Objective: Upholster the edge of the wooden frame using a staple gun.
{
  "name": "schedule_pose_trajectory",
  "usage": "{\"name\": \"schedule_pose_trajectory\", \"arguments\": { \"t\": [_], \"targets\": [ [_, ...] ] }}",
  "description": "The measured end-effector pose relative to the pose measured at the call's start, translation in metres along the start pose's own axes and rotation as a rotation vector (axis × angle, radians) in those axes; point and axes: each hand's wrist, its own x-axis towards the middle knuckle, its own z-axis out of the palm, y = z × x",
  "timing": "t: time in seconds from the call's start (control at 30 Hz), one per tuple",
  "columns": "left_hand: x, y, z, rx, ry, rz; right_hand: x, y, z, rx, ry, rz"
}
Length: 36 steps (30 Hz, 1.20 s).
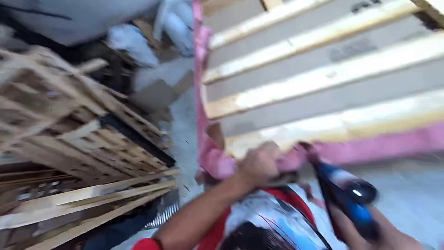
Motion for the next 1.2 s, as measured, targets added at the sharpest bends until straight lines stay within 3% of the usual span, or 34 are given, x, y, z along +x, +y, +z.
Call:
{"name": "schedule_pose_trajectory", "arguments": {
  "t": [0.1, 0.27, 0.4, 0.77, 1.2],
  "targets": [
    [0.012, -0.002, 0.008, -0.023, 0.018, -0.126, 0.001, 0.003, 0.006, -0.014, 0.027, 0.022],
    [0.041, -0.007, -0.028, -0.284, -0.392, -0.448, -0.003, -0.02, 0.014, 0.025, 0.049, 0.013],
    [0.051, -0.028, -0.032, -0.504, -0.5, -0.507, 0.003, -0.038, 0.026, 0.019, 0.081, -0.024],
    [0.074, -0.065, -0.022, -0.608, -0.758, -0.427, 0.01, -0.095, 0.044, -0.154, 0.109, 0.12],
    [0.081, -0.073, -0.017, -0.515, -0.784, -0.347, 0.01, -0.108, 0.048, -0.161, 0.094, 0.195]
  ]
}}
